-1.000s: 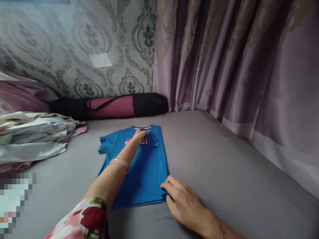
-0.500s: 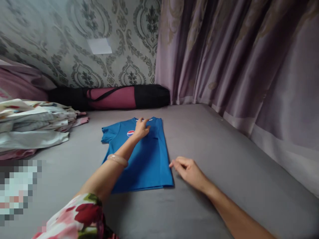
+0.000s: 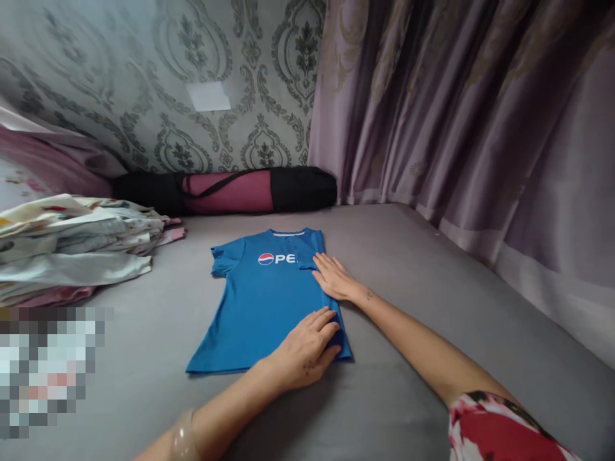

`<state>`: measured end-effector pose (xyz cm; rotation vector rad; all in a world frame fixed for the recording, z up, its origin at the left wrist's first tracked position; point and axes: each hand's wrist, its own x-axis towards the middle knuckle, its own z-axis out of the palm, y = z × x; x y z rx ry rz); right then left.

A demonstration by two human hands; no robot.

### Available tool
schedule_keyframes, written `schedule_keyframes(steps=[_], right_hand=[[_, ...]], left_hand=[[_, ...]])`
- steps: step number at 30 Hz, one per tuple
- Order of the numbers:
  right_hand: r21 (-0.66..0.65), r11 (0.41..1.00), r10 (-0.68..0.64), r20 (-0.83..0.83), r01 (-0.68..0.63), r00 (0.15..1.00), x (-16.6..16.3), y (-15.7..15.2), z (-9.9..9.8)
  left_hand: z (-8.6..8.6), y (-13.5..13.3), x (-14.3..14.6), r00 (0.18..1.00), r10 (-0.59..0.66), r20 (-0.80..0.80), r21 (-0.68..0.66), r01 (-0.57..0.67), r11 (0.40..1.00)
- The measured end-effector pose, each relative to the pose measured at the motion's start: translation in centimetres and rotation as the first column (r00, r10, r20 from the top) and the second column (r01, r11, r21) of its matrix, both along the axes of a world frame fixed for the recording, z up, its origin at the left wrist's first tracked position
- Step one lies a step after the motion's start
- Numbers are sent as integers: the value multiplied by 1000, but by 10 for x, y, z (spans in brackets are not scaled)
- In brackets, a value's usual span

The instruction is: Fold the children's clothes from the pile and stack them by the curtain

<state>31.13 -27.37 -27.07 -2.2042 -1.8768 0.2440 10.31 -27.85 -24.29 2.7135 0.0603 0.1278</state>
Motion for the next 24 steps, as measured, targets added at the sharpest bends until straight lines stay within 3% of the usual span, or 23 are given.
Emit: schedule_keyframes(steps=[4,10,18,22,24], right_hand=[[-67,995,-70,-11,69,997,6,29,0],[-120,973,-196,13,196,981,22,73,2],[-39,939,-339,66,342,938,33,117,-10],[-28,941,-337,-5,337,942,39,120,-11],[-26,949,-316,-69,315,946,44,119,-6]], left_hand=[[-9,-3,-2,999,10,-43,25,-9,1000],[-19,-7,-5,1000,2,28,68,-4,998],[-21,-8,-7,997,7,77,95,-14,995],[-21,-7,-6,993,14,119,29,-18,999],[-20,-5,-6,976,114,186,-94,-98,991]])
